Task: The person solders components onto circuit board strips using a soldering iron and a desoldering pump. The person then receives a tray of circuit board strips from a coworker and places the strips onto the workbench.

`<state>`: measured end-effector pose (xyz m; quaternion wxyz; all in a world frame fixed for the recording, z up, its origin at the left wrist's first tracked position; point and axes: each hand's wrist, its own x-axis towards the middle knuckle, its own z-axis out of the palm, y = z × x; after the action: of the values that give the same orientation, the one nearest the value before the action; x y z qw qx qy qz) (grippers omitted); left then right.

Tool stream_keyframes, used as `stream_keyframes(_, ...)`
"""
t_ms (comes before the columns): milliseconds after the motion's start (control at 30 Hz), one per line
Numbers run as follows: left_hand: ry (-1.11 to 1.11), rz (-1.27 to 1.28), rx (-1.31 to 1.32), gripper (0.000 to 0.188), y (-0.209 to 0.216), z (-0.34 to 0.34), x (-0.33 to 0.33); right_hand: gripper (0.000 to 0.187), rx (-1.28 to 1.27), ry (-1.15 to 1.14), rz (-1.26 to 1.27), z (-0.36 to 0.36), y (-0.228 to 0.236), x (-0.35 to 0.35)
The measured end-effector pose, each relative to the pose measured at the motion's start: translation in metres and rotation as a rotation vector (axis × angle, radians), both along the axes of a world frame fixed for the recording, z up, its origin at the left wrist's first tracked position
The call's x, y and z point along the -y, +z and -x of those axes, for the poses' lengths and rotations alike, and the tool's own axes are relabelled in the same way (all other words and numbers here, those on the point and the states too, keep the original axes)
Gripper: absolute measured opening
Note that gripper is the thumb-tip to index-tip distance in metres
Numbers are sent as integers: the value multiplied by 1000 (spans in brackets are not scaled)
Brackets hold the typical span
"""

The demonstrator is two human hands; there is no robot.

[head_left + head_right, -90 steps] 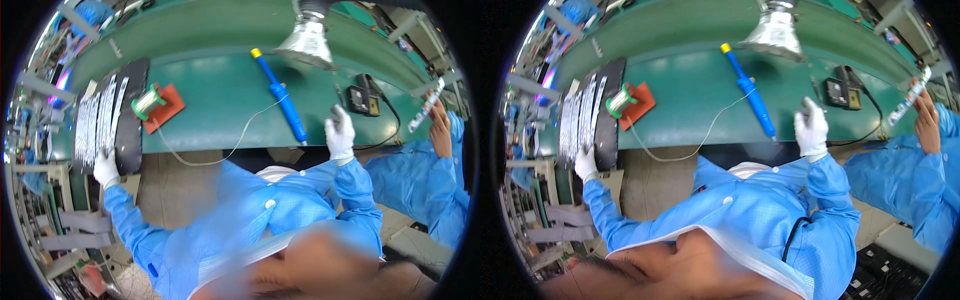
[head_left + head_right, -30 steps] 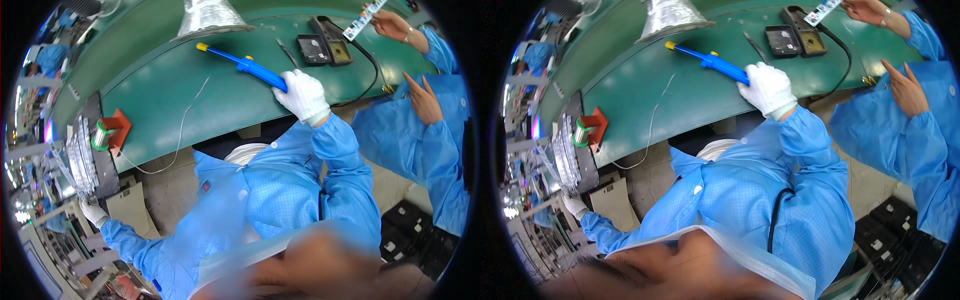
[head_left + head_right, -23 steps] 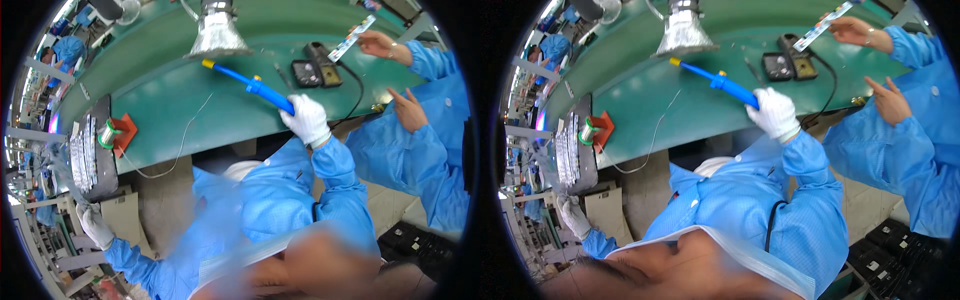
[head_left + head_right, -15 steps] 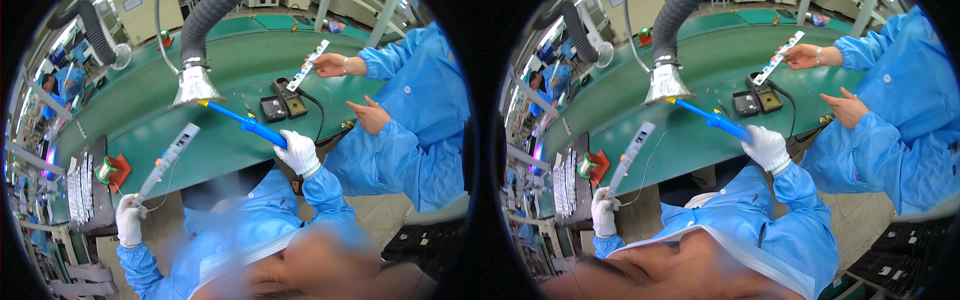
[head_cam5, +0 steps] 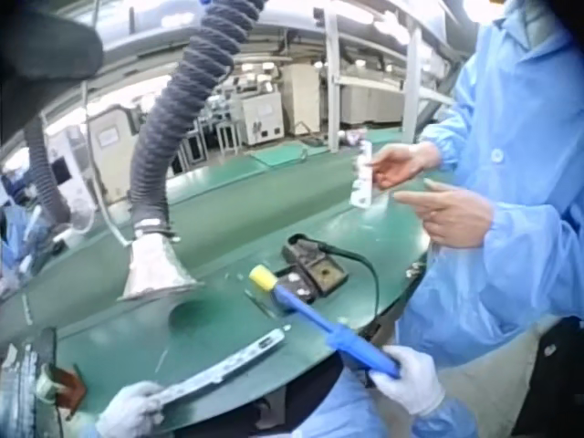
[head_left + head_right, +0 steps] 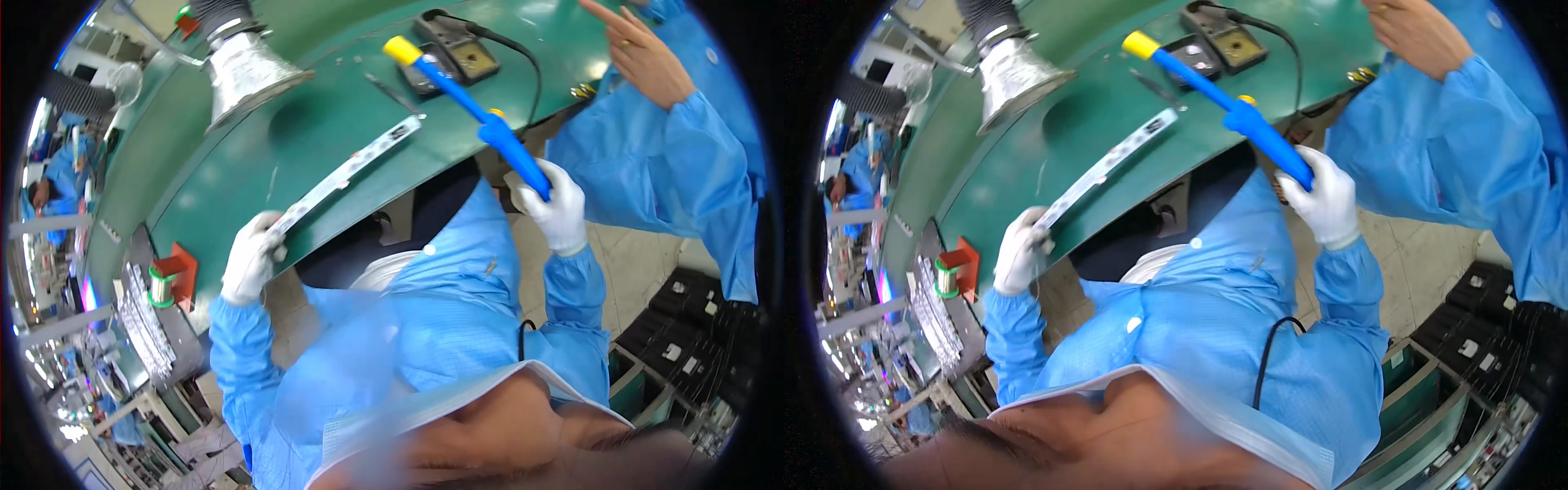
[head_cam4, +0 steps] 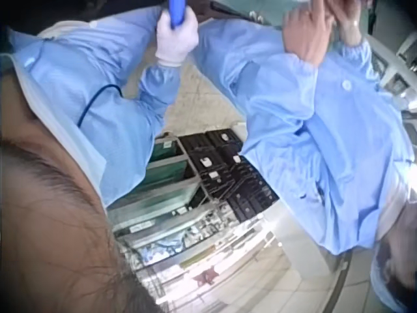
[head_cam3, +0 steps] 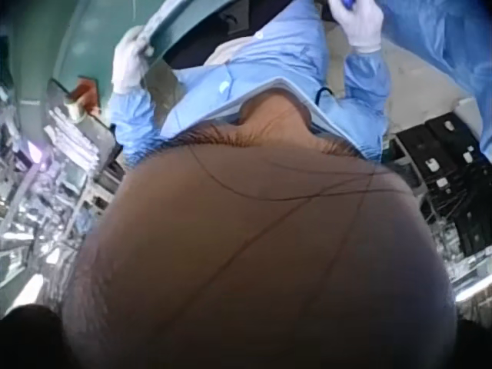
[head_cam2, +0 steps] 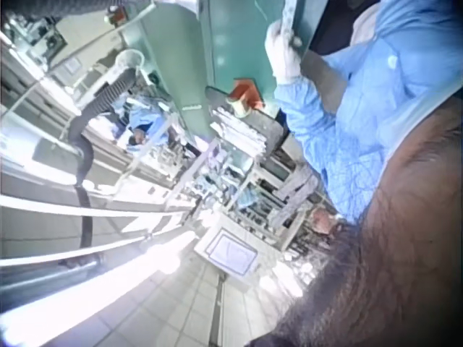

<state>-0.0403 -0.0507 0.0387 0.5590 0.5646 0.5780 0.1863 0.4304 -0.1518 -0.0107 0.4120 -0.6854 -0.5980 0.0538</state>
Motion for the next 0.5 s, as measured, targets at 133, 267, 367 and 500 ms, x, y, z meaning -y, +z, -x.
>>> stream_keyframes(133,-58,-51,115,36,-9,-16,-29,40,-561,-22,226,25,17,0)
stream_keyframes(267,17,-188,-41,38,-13,-30,-37,51,-943,190,281,38,48,-6)
stream_keyframes(367,-10,-387,-160,41,-11,-29,-37,58,-1123,269,291,46,63,-20)
stream_keyframes(500,-4,-140,-43,40,-7,-20,-37,62,-1246,373,286,66,63,-42)
